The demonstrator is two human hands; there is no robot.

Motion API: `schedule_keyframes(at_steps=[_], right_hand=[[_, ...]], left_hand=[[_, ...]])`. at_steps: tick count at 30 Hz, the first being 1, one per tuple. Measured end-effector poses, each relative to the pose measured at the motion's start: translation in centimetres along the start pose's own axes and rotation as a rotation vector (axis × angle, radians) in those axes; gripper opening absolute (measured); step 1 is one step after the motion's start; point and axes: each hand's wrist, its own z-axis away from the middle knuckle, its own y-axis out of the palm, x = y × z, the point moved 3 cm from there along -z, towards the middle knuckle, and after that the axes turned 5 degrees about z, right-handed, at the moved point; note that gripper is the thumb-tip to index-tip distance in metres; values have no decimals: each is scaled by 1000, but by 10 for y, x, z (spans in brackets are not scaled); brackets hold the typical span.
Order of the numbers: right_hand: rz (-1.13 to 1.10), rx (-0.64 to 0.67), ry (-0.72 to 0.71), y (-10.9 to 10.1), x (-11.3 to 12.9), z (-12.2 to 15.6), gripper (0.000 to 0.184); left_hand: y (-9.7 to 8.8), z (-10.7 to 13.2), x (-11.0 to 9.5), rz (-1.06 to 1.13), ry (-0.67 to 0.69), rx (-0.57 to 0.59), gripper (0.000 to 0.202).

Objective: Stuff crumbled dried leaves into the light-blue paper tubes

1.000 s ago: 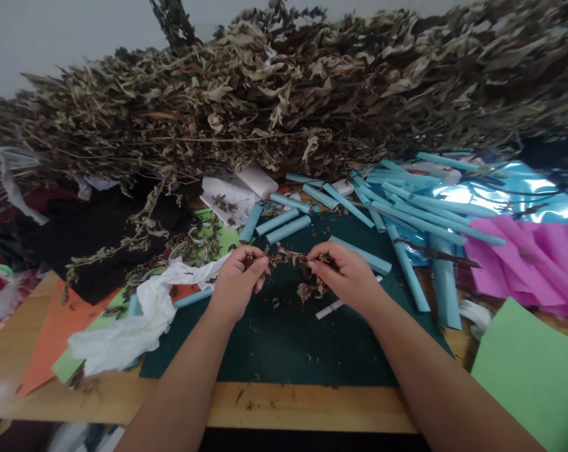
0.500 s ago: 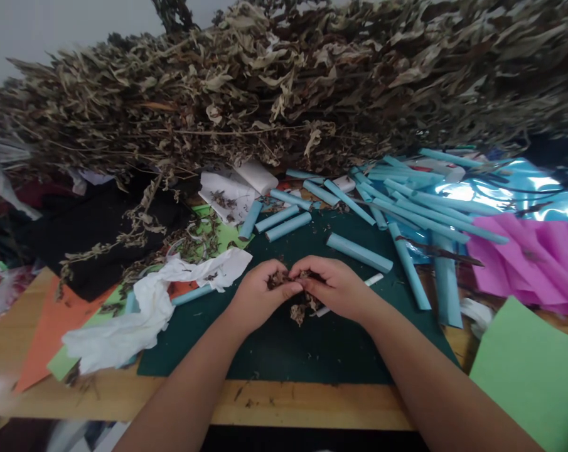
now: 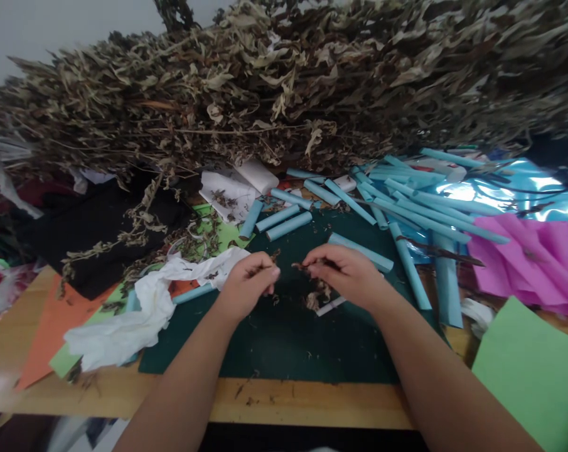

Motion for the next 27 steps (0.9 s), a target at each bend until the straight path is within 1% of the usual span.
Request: schedule_keyframes(at_steps=[2,4,5,7,8,10,13,16,17,19,21,23,27], right_hand=[[9,69,-53,9,6,-1,12],[34,101,-93,15,9,-1,14],[49,109,-108,16,9,-2,16],[80,121,-133,18,7,-2,21],[104,123,-146,18,6,-2,22],[171,117,-168,17,4,-1,23],[268,90,-166,16,5,0,26],[366,103,-146,18,8,1,33],[415,123,-151,19,9,1,32],[501,177,-178,22,12,1,24],[536,222,-213,25,14,1,16],[549,243,-240,26,15,1,17],[594,212,-244,24,18,2,21]], left_hand=[[3,0,3,-73,-38,31,16],[5,-1,3,-79,-25,7,7],[6,-1,3,-73,-25,3,8],[8,-2,3,-71,-60,29,22],[9,-3,4,-79,-85,47,25],[11,-3,5,-107,-122,73,21],[13,-3,5,-111,-124,84,12],[16,0,6,-66,-142,155,11],[17,1,7,-60,-161,187,11],[19,2,8,-77,-204,244,10],[19,3,8,-119,-226,278,10],[18,3,7,-165,-210,278,11],[15,2,4,-304,-94,183,15]])
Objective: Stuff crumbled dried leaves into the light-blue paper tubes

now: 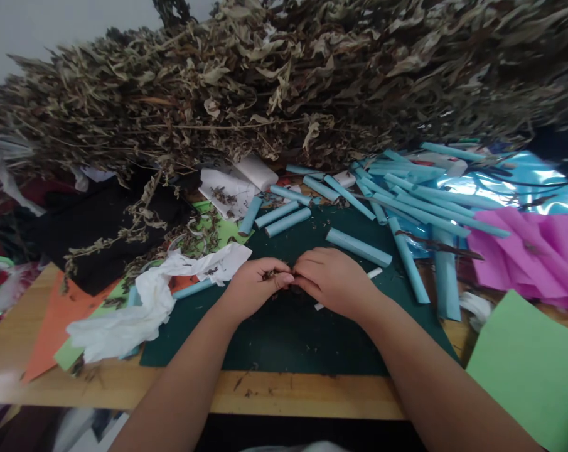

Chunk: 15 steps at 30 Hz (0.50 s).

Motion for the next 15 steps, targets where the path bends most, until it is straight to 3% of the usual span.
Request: schedule_keyframes(at_steps=[3,7,15], right_hand=[[22,-38,28,-3,0,1,23],[20,-83,51,-5,-3,2,24],[-18,-87,30,-5,0,2,23]], left_hand=[[-1,0,1,-101,28,-68,17],[-2,0,3,-74,-13,-94,23],[4,3,-2,193,-48,66,37]])
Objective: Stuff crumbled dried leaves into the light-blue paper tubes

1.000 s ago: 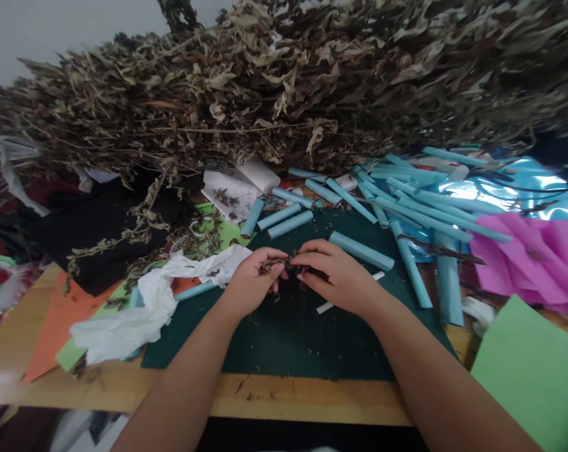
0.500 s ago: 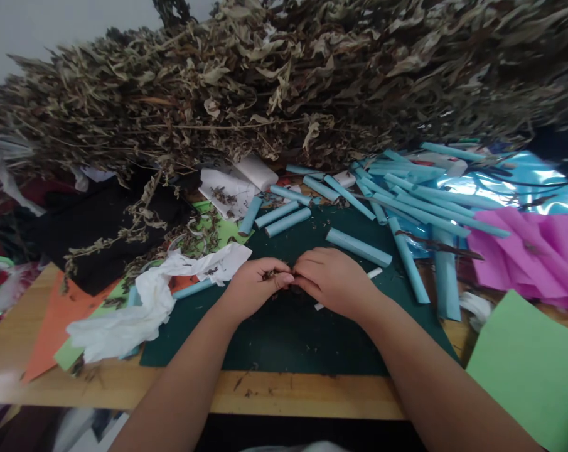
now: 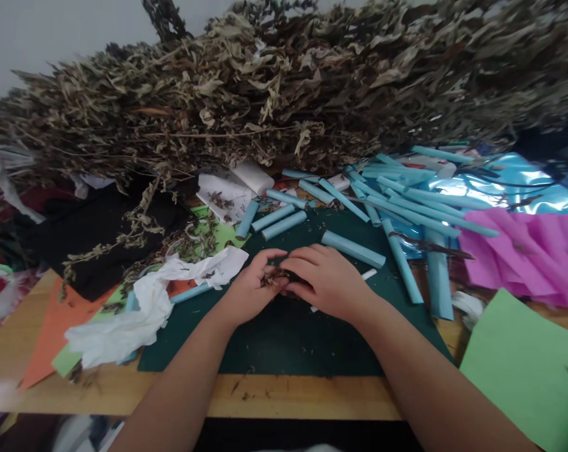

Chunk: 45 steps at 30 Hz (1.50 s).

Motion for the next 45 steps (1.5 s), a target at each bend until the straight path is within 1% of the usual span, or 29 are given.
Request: schedule_keyframes(at_steps=[3,6,8,11,12,15,18,21,23,24,25,28,30,32,33,35,37,39,40,41,42,44,45], right_hand=[[-63,61,-46,2,5,-1,16],[-91,115,-77,4,8,-1,10],[-84,122,-74,4,7,-1,11],[-85,132,-52,2,3,-1,15],[-90,133,-43,2,1,0,16],[-121,136,-36,2,-2,0,16],[-166,140,-52,2,-1,0,15],[-218,138,-58,0,3,0,13],[-266,135,-76,-3,6,1,14],[-335,126,-93,-6,8,1,16],[-437,107,-111,-9,11,1,18],[-850,34,-143,-16,17,2,21],[-1064,3,-136,-16,20,2,21],[-1150,-30,-88,-14,20,3,22],[-1150,-55,-50,-12,18,3,23],[-1089,-105,34,-10,9,4,21],[-844,-128,128,-9,-5,4,15],[-552,-121,210,-10,-18,3,7],[-435,-110,235,-10,-24,3,6],[-368,-96,244,-9,-27,2,6],[-358,-84,241,-9,-29,2,8],[-363,-65,215,-7,-28,1,13],[-362,-58,198,-6,-27,1,16]], left_hand=[[2,0,1,19,-57,61,36],[2,1,2,-20,-96,113,38],[1,2,1,-66,-122,109,33],[-3,3,-3,-202,-155,64,17],[-3,3,-4,-252,-156,56,15],[-2,4,-8,-326,-146,100,21],[1,4,-8,-303,-153,154,28],[4,6,-9,-277,-105,167,29],[6,9,-9,-209,-59,192,30],[8,11,-8,-141,-40,215,31],[11,13,-7,-54,-27,241,32],[20,21,-6,270,28,291,33],[23,24,-7,457,94,274,34],[21,25,-9,531,159,227,35],[18,24,-10,501,183,193,34],[9,19,-11,317,216,117,29],[1,13,-12,23,233,29,19],[-5,7,-12,-265,231,-61,12],[-6,4,-12,-376,224,-102,11],[-6,2,-11,-455,213,-142,11],[-6,1,-10,-502,201,-178,11],[-5,0,-8,-526,180,-236,13],[-4,0,-7,-513,173,-261,17]])
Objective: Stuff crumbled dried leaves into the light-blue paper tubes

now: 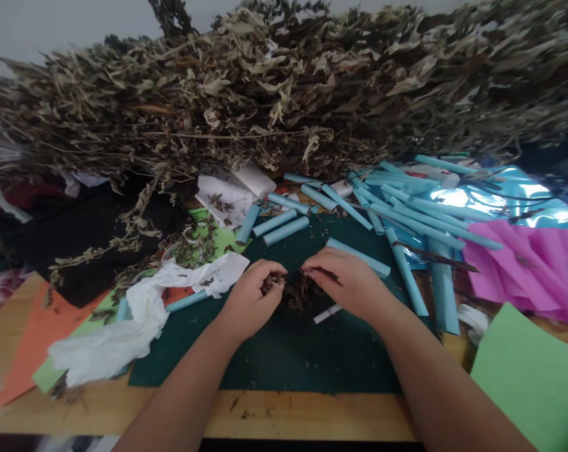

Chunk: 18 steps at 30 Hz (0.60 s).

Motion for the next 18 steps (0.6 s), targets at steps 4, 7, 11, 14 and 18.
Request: schedule_keyframes(at_steps=[4,7,11,14,18], right_hand=[[-4,14,-47,6,5,1,29],[2,12,-38,7,6,1,29],[73,70,-31,5,4,1,22],[176,140,-35,-1,0,3,23],[358,127,151,-7,-7,7,34]], left_hand=[[3,2,2,169,-14,-6,30],[6,2,3,393,-53,88,21],[3,-1,6,366,-108,67,23],[-1,-2,3,49,-10,48,20],[2,-1,-2,-215,157,151,30]])
